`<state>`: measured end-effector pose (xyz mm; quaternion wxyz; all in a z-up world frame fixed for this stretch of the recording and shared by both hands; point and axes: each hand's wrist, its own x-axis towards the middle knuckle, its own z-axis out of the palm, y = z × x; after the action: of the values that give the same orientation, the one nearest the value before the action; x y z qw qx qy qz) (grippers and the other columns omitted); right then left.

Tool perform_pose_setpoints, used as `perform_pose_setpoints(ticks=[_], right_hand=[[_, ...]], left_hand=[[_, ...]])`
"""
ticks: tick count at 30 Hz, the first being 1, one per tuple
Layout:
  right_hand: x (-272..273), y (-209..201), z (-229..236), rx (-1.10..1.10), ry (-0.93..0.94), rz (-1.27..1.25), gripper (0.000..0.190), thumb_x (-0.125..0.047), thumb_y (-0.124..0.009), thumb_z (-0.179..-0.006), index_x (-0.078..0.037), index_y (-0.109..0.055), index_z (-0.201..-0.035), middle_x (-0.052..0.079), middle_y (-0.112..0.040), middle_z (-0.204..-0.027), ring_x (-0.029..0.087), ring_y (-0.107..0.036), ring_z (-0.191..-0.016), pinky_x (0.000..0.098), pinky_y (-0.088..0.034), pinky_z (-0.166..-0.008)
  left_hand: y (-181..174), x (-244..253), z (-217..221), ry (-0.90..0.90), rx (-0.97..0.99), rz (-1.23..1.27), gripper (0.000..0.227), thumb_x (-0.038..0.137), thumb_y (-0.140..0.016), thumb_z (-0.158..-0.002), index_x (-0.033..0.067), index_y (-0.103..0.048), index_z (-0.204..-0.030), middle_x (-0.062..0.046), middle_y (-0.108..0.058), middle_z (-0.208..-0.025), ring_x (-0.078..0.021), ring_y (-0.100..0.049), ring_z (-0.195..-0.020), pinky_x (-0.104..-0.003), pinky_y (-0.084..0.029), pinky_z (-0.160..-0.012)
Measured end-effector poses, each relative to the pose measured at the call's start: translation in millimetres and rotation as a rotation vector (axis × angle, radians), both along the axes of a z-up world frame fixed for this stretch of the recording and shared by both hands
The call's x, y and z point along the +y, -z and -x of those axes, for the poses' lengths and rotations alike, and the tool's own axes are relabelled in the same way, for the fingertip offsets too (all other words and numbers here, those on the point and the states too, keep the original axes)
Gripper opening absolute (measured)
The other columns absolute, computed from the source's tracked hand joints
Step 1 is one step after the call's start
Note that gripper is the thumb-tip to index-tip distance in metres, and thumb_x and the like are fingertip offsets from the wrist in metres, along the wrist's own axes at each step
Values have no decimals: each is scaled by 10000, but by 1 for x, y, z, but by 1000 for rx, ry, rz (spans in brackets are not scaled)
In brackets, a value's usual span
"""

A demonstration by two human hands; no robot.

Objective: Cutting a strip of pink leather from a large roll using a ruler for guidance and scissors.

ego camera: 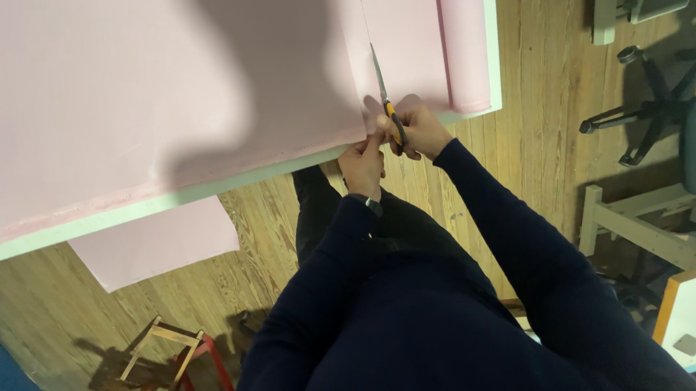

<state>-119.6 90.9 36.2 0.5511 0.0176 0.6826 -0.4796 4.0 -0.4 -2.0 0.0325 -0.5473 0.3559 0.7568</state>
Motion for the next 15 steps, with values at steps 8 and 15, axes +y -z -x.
perform_pose_setpoints(ticks=[8, 15], right_hand=[[-12, 0, 14, -8, 1, 33, 596, -552, -712, -904, -11, -626, -667, 89, -614, -547, 93, -473, -337, 246, -342, -303], [-22, -1, 33, 24, -3, 56, 609, -556, -713, -909, -37, -586, -617, 93, -607, -544, 98, -464, -333, 263, -341, -300]], left_hand=[[-3, -2, 0, -7, -14, -4, 300, 238, -769, -906, -44, -705, -826, 8, -489, -524, -82, -395, -391, -274, -323, -371], [-7, -1, 1, 12, 3, 18, 299, 243, -778, -899, -20, -702, -779, 4, -469, -496, -88, -383, -378, -280, -338, -370]])
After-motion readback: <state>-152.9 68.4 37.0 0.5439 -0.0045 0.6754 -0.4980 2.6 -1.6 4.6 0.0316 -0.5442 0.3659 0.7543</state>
